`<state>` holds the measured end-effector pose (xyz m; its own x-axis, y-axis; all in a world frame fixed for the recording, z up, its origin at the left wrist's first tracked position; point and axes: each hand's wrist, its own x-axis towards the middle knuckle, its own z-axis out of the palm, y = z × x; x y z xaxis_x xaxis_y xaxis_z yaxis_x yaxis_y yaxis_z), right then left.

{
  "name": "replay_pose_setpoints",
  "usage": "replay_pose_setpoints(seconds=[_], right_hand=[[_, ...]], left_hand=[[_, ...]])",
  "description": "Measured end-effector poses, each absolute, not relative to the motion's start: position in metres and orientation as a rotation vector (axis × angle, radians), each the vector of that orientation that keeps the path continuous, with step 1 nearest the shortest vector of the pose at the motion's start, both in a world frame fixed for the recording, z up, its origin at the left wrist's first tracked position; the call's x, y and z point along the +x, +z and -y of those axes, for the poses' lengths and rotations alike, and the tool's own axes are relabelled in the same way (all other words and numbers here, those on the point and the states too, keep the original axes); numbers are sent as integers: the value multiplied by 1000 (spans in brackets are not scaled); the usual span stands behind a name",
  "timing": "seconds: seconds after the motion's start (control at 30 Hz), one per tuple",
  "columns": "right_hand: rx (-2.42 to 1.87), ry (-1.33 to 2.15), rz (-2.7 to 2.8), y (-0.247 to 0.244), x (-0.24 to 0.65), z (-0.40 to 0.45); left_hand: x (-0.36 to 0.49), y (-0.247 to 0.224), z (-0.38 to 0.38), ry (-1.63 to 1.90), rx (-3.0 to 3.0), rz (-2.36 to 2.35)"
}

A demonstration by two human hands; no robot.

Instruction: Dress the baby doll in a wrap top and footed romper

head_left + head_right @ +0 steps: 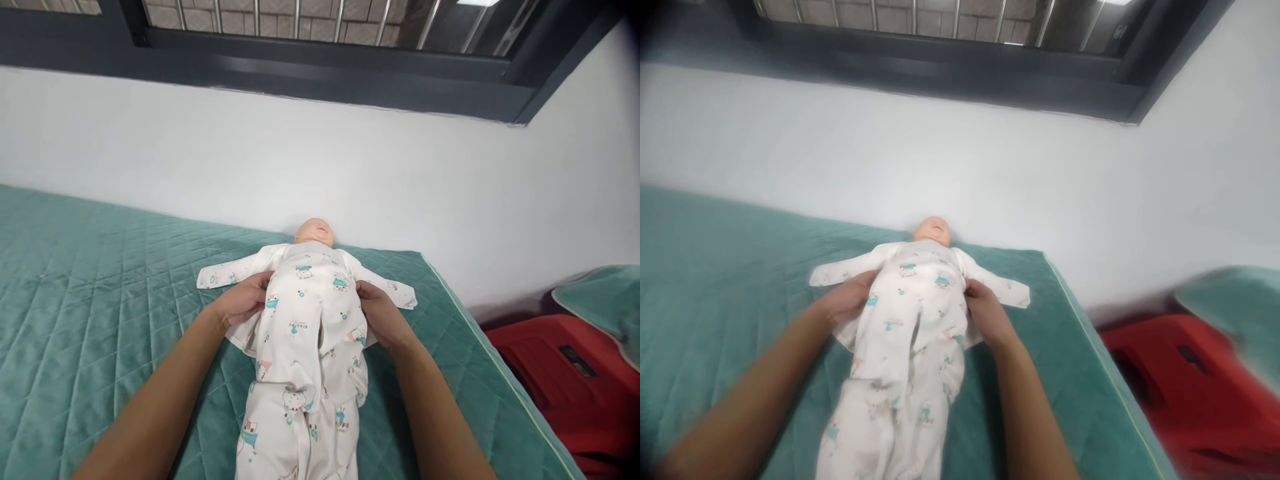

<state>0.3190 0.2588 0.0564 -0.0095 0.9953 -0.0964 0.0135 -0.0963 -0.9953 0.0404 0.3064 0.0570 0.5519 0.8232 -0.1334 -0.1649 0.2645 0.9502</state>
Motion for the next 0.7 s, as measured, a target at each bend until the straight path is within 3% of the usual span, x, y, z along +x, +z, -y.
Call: replay_pose_setpoints(seconds=[0.27, 0.7], right_hand=[[-1222, 1418, 1255, 63, 322, -255], [-1249, 1188, 1294, 57, 304, -260]], left_hand=[[45, 76, -293, 804, 1116, -893], [50, 65, -297, 788, 1032, -937]])
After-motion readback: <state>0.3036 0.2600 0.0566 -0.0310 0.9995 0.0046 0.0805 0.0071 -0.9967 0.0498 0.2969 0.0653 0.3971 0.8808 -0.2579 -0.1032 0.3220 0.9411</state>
